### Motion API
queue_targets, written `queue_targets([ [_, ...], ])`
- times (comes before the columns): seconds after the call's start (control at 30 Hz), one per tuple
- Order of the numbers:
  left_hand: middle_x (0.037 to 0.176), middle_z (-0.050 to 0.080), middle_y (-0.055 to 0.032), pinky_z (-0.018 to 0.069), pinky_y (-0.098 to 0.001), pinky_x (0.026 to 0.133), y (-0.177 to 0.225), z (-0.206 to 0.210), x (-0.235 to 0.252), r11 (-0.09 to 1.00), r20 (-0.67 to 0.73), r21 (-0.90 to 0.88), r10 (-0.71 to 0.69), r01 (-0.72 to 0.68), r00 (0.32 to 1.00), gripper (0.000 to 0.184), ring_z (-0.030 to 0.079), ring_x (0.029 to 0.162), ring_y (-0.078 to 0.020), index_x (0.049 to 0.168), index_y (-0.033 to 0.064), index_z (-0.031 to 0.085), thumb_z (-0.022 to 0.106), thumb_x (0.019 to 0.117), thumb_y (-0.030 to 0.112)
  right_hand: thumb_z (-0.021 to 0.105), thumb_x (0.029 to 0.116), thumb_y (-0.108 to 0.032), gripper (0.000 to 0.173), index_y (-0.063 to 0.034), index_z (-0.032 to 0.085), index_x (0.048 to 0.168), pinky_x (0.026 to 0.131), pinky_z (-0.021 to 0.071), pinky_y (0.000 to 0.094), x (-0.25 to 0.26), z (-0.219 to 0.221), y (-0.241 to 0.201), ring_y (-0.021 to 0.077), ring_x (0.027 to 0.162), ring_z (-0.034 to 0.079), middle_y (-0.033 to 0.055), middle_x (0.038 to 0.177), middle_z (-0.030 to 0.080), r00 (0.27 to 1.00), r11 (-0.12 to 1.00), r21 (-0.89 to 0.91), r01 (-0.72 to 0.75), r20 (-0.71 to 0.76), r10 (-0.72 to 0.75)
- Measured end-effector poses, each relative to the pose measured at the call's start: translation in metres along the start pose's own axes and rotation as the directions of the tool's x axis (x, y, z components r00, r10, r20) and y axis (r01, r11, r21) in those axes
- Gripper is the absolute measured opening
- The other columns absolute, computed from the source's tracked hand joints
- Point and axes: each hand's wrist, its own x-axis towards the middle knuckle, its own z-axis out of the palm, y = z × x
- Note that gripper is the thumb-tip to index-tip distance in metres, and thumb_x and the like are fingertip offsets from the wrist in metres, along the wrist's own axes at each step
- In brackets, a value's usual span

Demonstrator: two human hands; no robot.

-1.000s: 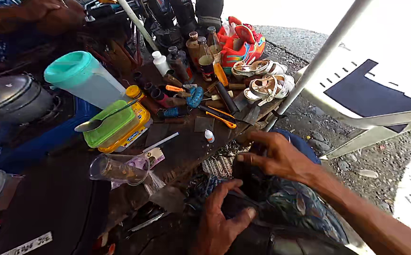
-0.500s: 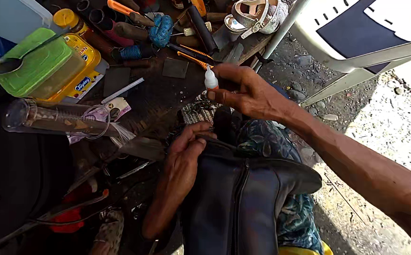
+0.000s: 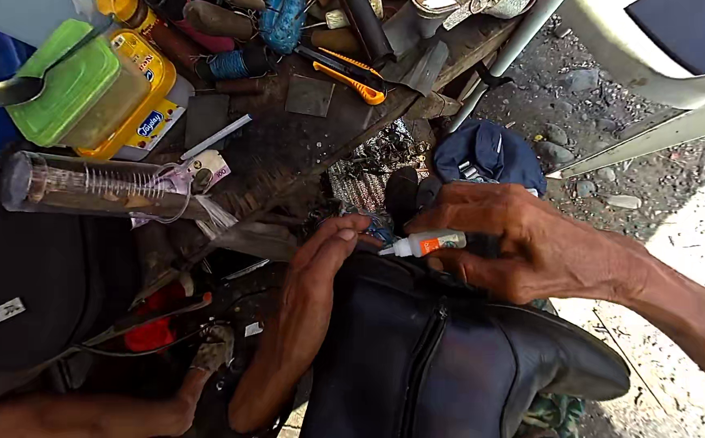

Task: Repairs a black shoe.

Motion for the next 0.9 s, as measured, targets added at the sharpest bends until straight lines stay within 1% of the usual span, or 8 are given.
queue_targets([
  [0.07, 0.110, 0.075, -0.0001, 0.0502, -0.0295, 0.097, 0.001, 0.000, 0.000, 1.000, 0.008, 0.010, -0.002, 0.002, 1.000, 0.043, 0.066, 0.109, -0.0106, 0.117, 0.0074, 0.071, 0.032, 0.1034, 0.020, 0.061, 0.0965, -0.034, 0.031, -0.0167, 0.077, 0.116, 0.069, 0.0483, 0.0168, 0.006, -0.001, 0.000, 0.0004, 0.085, 0.058, -0.0055, 0.089, 0.063, 0.999, 0.999, -0.035, 0.012, 0.032, -0.011],
  [0.13, 0.109, 0.075, 0.0004, 0.0506, -0.0301, 0.097, 0.001, 0.000, 0.001, 1.000, 0.014, 0.013, -0.020, 0.020, 1.000, 0.044, 0.067, 0.109, -0.0107, 0.119, 0.0086, 0.071, 0.032, 0.1051, 0.024, 0.060, 0.0959, -0.034, 0.030, -0.0177, 0.077, 0.114, 0.066, 0.0471, 0.0160, 0.011, -0.001, 0.000, -0.0004, 0.083, 0.057, -0.0064, 0.087, 0.062, 0.998, 0.999, -0.050, 0.003, 0.056, 0.000],
  [0.27, 0.108, 0.075, 0.0026, 0.0514, -0.0298, 0.095, 0.003, -0.002, 0.003, 0.998, 0.012, 0.040, -0.044, 0.044, 0.999, 0.046, 0.067, 0.106, -0.0097, 0.120, 0.0122, 0.072, 0.031, 0.1067, 0.029, 0.060, 0.0951, -0.034, 0.031, -0.0167, 0.078, 0.113, 0.067, 0.0466, 0.0169, 0.018, 0.000, 0.002, 0.0004, 0.082, 0.057, -0.0060, 0.086, 0.062, 0.997, 0.998, -0.060, 0.010, 0.074, -0.005],
  [0.37, 0.109, 0.074, 0.0036, 0.0511, -0.0300, 0.095, 0.004, -0.003, 0.004, 0.996, 0.023, 0.053, -0.066, 0.065, 0.998, 0.046, 0.066, 0.108, -0.0098, 0.119, 0.0150, 0.072, 0.031, 0.1069, 0.032, 0.061, 0.0948, -0.034, 0.031, -0.0167, 0.078, 0.113, 0.066, 0.0460, 0.0169, 0.021, -0.001, 0.002, 0.0003, 0.082, 0.056, -0.0063, 0.086, 0.061, 0.996, 0.997, -0.071, 0.022, 0.088, -0.016],
  [0.47, 0.109, 0.073, 0.0054, 0.0510, -0.0286, 0.094, 0.006, -0.005, 0.004, 0.993, 0.027, 0.089, -0.081, 0.078, 0.996, 0.046, 0.065, 0.108, -0.0077, 0.118, 0.0174, 0.073, 0.031, 0.1067, 0.034, 0.060, 0.0943, -0.034, 0.030, -0.0178, 0.077, 0.113, 0.066, 0.0455, 0.0177, 0.024, -0.002, -0.001, 0.0010, 0.082, 0.056, -0.0072, 0.086, 0.060, 0.994, 0.993, -0.112, 0.039, 0.109, -0.027],
  [0.67, 0.109, 0.072, 0.0076, 0.0506, -0.0268, 0.092, 0.010, -0.006, 0.005, 0.987, 0.019, 0.131, -0.098, 0.095, 0.995, 0.045, 0.064, 0.107, -0.0051, 0.118, 0.0195, 0.073, 0.031, 0.1070, 0.035, 0.059, 0.0910, -0.028, 0.032, -0.0180, 0.076, 0.116, 0.066, 0.0459, 0.0220, 0.035, -0.009, -0.009, 0.0051, 0.084, 0.056, -0.0056, 0.089, 0.060, 0.981, 0.969, -0.212, 0.131, 0.170, -0.095],
  [0.8, 0.109, 0.072, 0.0076, 0.0517, -0.0273, 0.093, 0.009, -0.006, 0.004, 0.987, 0.019, 0.128, -0.097, 0.094, 0.995, 0.045, 0.065, 0.107, -0.0053, 0.117, 0.0200, 0.073, 0.032, 0.1069, 0.036, 0.059, 0.0899, -0.025, 0.029, -0.0169, 0.076, 0.112, 0.064, 0.0429, 0.0236, 0.039, -0.012, -0.016, 0.0084, 0.081, 0.054, -0.0053, 0.085, 0.057, 0.966, 0.941, -0.273, 0.199, 0.214, -0.142],
  [0.9, 0.106, 0.071, 0.0085, 0.0512, -0.0262, 0.091, 0.010, -0.006, 0.004, 0.988, 0.009, 0.130, -0.089, 0.087, 0.996, 0.044, 0.064, 0.105, -0.0041, 0.115, 0.0205, 0.073, 0.033, 0.1065, 0.035, 0.059, 0.0895, -0.024, 0.030, -0.0165, 0.077, 0.112, 0.062, 0.0417, 0.0254, 0.042, -0.013, -0.020, 0.0114, 0.082, 0.054, -0.0037, 0.086, 0.056, 0.956, 0.918, -0.310, 0.246, 0.234, -0.178],
])
